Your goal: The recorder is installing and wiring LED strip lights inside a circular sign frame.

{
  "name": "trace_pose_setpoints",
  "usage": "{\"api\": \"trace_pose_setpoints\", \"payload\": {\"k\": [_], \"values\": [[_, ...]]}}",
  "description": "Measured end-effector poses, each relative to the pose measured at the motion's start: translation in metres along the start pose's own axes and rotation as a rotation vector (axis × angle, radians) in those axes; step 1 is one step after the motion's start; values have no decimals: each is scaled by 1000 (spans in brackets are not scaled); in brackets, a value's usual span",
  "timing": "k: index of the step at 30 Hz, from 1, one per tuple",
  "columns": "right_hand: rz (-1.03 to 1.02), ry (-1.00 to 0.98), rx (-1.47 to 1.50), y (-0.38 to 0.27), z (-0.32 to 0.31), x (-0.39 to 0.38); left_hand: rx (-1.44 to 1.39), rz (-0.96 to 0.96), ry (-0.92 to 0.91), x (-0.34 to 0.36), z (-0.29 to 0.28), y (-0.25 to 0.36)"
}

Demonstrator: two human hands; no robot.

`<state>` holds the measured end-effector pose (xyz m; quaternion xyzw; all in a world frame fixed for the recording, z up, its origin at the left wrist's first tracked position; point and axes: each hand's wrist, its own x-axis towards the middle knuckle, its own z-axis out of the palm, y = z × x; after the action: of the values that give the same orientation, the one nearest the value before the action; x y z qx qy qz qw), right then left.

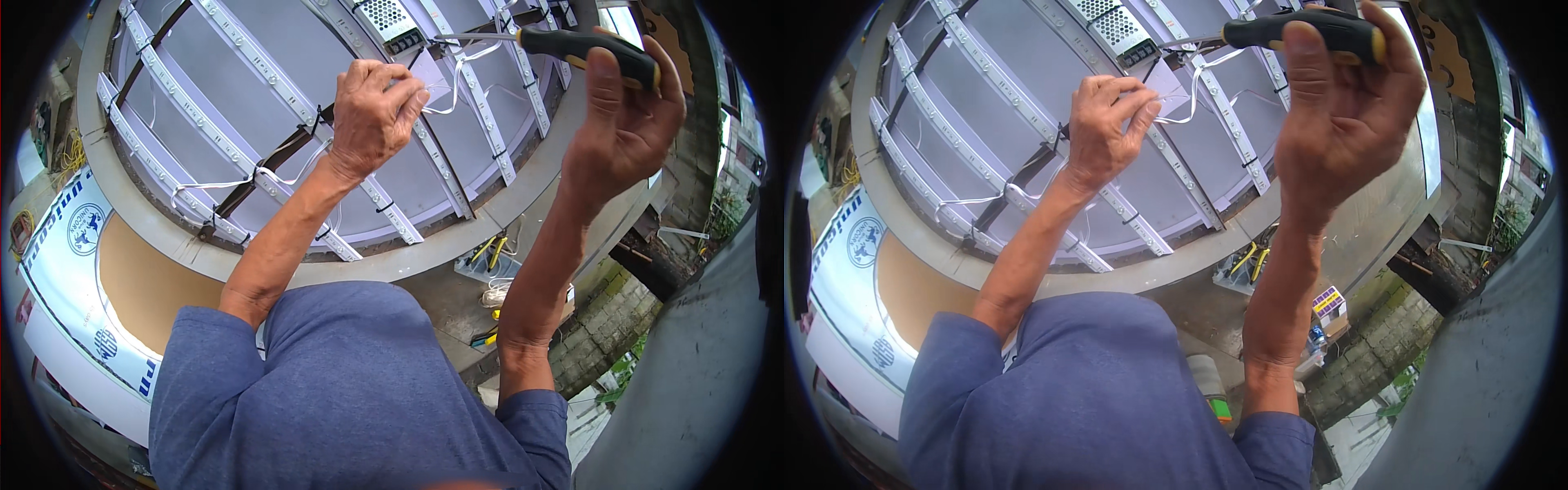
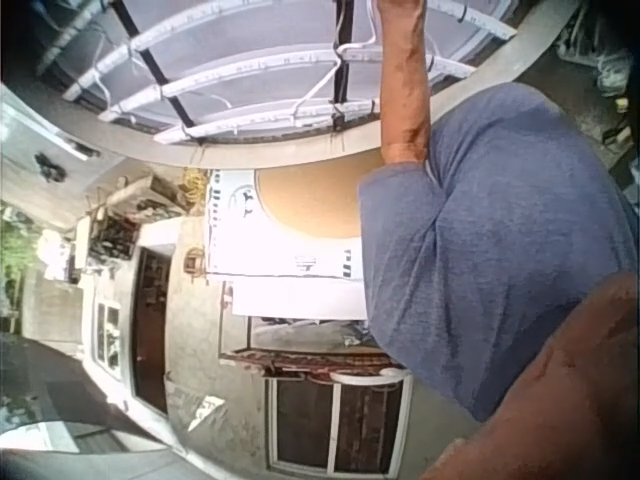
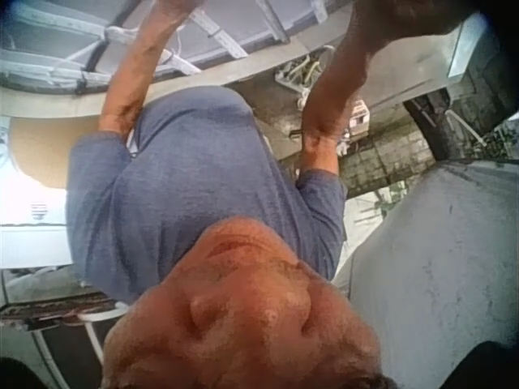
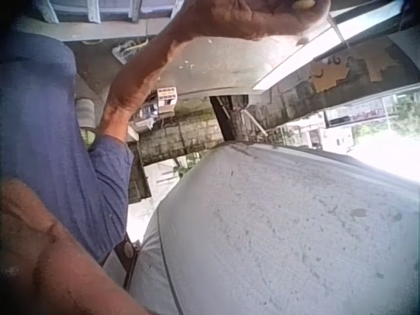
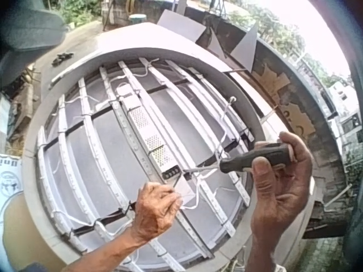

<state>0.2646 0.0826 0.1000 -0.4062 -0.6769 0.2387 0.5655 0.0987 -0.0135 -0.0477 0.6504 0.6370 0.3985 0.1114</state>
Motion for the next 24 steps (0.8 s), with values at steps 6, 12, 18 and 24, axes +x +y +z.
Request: {"api": "trace_pose_setpoints", "payload": {"k": [6, 12, 18, 24], "values": [[19, -91, 24, 21, 11, -6, -71, -13, 9, -4, 6, -1], [20, -96, 26, 33, 19, -8, -120, -40, 85, 0, 12, -6], [48, -111, -8, 39, 19, -10, -135, -30, 113, 6, 13, -13], [43, -125, -27, 39, 19, -10, -198, -21, 108, 8, 14, -18]]}}
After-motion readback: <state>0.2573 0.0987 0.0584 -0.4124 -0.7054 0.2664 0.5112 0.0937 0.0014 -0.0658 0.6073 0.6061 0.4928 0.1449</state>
